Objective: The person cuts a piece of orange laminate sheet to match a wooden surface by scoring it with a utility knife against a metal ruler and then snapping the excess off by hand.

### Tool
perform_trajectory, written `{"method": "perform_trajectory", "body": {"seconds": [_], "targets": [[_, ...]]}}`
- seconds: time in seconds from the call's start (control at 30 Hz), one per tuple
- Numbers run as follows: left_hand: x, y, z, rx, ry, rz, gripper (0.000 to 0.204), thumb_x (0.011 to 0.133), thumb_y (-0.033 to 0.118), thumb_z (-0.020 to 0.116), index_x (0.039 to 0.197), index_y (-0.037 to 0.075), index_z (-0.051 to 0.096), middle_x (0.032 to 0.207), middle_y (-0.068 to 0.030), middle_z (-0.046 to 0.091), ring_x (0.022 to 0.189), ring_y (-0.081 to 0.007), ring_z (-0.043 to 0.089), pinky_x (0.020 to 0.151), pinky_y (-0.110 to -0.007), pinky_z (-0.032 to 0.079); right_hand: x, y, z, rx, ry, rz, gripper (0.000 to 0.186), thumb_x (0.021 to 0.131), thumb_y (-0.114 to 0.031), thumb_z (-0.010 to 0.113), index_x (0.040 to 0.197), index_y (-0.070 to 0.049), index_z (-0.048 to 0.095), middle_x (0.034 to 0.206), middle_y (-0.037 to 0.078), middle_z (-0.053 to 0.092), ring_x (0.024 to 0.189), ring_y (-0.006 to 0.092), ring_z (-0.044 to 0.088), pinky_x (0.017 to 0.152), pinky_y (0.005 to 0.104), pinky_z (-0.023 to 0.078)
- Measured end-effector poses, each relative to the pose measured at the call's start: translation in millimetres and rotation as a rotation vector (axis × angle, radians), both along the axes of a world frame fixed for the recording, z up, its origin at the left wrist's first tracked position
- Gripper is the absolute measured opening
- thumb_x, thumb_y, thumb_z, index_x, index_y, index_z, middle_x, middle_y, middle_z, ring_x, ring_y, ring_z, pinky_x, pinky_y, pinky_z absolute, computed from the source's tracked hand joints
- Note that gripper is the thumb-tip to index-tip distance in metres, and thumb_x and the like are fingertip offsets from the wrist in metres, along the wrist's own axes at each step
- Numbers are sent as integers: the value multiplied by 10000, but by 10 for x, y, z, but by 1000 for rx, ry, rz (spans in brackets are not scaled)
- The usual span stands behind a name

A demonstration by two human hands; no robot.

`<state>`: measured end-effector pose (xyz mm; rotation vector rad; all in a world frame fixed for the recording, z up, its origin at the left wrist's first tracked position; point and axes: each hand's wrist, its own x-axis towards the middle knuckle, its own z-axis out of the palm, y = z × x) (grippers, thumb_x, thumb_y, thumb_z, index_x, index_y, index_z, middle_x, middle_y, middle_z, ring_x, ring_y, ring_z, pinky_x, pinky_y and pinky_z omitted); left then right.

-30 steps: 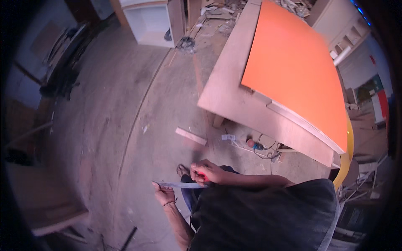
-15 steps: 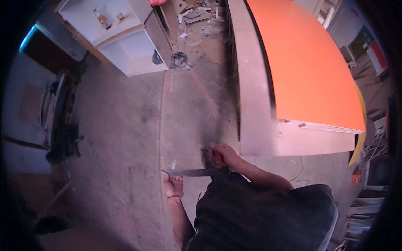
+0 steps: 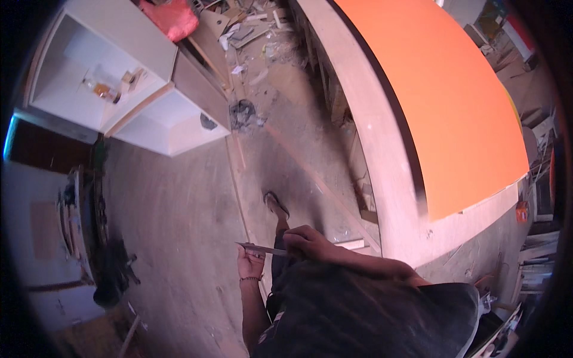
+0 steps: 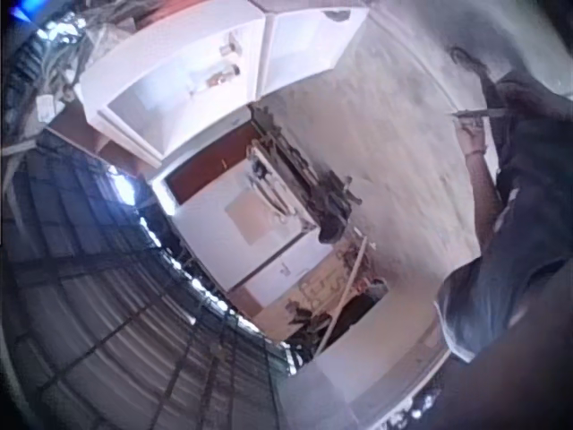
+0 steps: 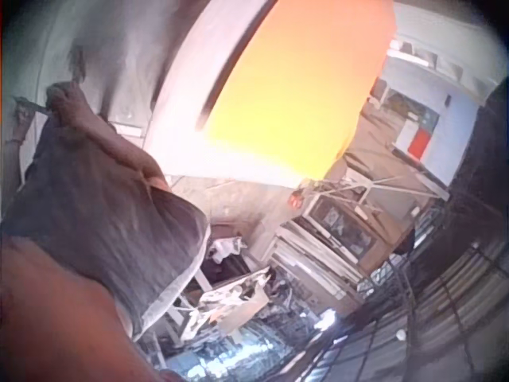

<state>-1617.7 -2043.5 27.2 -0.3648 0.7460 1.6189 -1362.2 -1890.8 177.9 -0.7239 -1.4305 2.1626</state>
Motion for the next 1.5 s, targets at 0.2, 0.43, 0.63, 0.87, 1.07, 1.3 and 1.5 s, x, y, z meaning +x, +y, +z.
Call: {"method": "perform_trajectory", "body": {"seconds": [0.2, 0.43, 0.63, 0.87, 1.07, 1.3, 1.5], "targets": [[-777, 2059, -441, -47, 69, -305, 525, 1029, 498, 557, 1394, 122, 517, 1269, -50, 565, 1173, -241, 545, 1014, -432, 451, -687, 1475, 44, -32, -134, -149, 379, 1081, -250, 466, 838, -7, 624, 661, 23, 551, 591, 107, 530, 615, 278, 429], [-1047, 4743, 165, 126, -21, -637, 372, 1059, 433, 528, 1274, 129, 546, 1228, -75, 602, 1170, -233, 557, 1046, -437, 427, -1108, 3124, 557, 36, -201, -471, 430, 1094, -294, 454, 830, 1, 621, 641, 24, 534, 591, 119, 532, 607, 273, 419], [-942, 6611, 460, 149, 22, -794, 291, 1064, 407, 534, 1169, 142, 591, 1120, -61, 650, 1084, -222, 608, 980, -403, 459, -1303, 4557, 431, -4, 22, -774, 470, 1090, -338, 445, 812, 6, 603, 625, 30, 485, 556, 133, 489, 558, 271, 401], [-488, 8266, 339, 108, -65, -1036, 403, 1086, 467, 435, 1170, 110, 602, 1066, -43, 694, 1040, -199, 643, 934, -374, 480, -1313, 6597, 4, -86, 84, -854, 436, 1062, -336, 496, 792, -5, 581, 620, 18, 453, 532, 105, 421, 500, 265, 347], [-664, 9895, 895, 247, 503, -1177, 514, 1102, 480, 362, 1203, 25, 577, 1105, -110, 688, 1064, -262, 652, 980, -408, 497, -1450, 8501, 168, 4, 109, -698, 314, 1038, -220, 539, 830, 3, 615, 634, 5, 506, 557, 84, 472, 529, 256, 368], [-1354, 12149, 791, 136, 241, -851, 451, 1093, 449, 426, 1166, 28, 572, 1073, -140, 674, 1004, -260, 678, 886, -419, 548, -1759, 10531, 445, 243, -126, -343, 358, 1043, -254, 518, 832, 18, 616, 698, 46, 574, 602, 92, 531, 590, 263, 421], [-1767, 14031, 457, 62, 311, -907, 344, 1044, 407, 569, 1121, 73, 583, 956, -96, 653, 906, -278, 699, 789, -398, 565, -2369, 11938, 263, 225, -228, -532, 362, 1065, -242, 486, 862, 25, 621, 739, 50, 578, 667, 122, 552, 649, 278, 435]]}}
